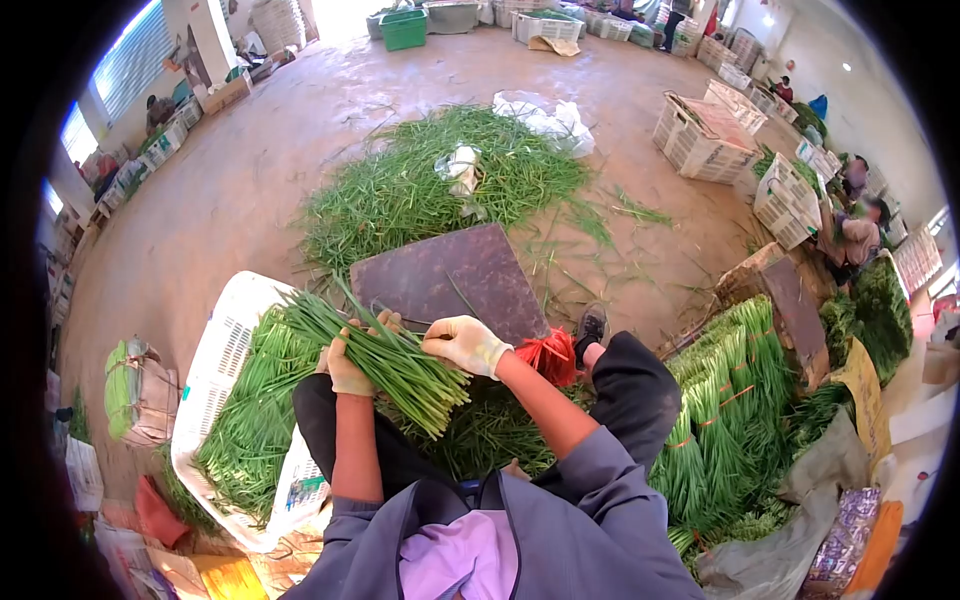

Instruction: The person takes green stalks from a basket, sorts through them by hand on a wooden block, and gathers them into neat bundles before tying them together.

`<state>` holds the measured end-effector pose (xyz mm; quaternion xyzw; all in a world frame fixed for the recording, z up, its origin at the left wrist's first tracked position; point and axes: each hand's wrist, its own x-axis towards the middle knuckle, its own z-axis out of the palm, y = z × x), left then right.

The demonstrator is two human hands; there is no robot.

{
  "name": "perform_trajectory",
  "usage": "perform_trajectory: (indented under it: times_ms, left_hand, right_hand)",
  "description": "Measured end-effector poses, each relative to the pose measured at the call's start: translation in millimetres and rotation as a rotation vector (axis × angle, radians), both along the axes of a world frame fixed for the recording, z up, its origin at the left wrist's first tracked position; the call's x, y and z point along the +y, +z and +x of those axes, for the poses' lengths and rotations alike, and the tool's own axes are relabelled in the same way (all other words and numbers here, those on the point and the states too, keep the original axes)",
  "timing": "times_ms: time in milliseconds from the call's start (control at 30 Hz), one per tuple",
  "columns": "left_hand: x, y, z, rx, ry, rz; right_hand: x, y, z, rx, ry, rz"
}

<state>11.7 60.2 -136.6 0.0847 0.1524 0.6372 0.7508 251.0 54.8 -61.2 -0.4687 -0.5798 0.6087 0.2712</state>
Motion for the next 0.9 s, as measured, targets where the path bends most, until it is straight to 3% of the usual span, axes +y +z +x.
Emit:
perform_trajectory:
  times_ms: [267,367,467,567,600,667,733,767,800,900]
  left_hand:
    - [7.8,-0.4,-0.6,-0.136,-0.017,0.137]
    - [11.5,-13.0,-6.5,-0.06,0.079,0.142]
    - [15.2,-20.5,-16.7,-0.155,0.102,0.117]
    - [13.8,-19.0,-23.5,-0.13,0.143,0.124]
    - [13.6,-18.9,-25.2,-0.086,0.165,0.116]
    - [15.4,-18.3,-24.1,-0.044,0.19,0.105]
    - [13.6,-17.0,-20.7,-0.01,0.22,0.131]
    - [13.3,-16.4,-19.5,0.047,0.223,0.134]
    - [14.2,-16.4,-18.4,0.047,0.218,0.137]
    - [14.4,-15.0,-18.4,0.022,0.207,0.135]
  right_hand:
    - [-0.4,-7.8,9.9,-0.013,0.065,-0.009]
    - [-1.8,-8.8,14.3,-0.066,0.105,0.029]
    - [-0.9,-18.5,26.6,-0.152,0.143,0.136]
    - [3.1,-24.7,47.6,-0.406,0.052,0.146]
    - [3.3,-26.7,50.0,-0.524,-0.007,0.395]
    - [-2.4,-13.1,46.0,-0.203,-0.191,0.108]
    - [-15.3,20.7,26.7,-0.157,-0.059,0.314]
    - [-24.6,39.7,13.1,-0.159,0.003,0.195]
    - [-27.6,34.7,4.1,-0.209,0.107,0.497]
    - [-28.0,12.6,-15.9,-0.335,0.179,0.769]
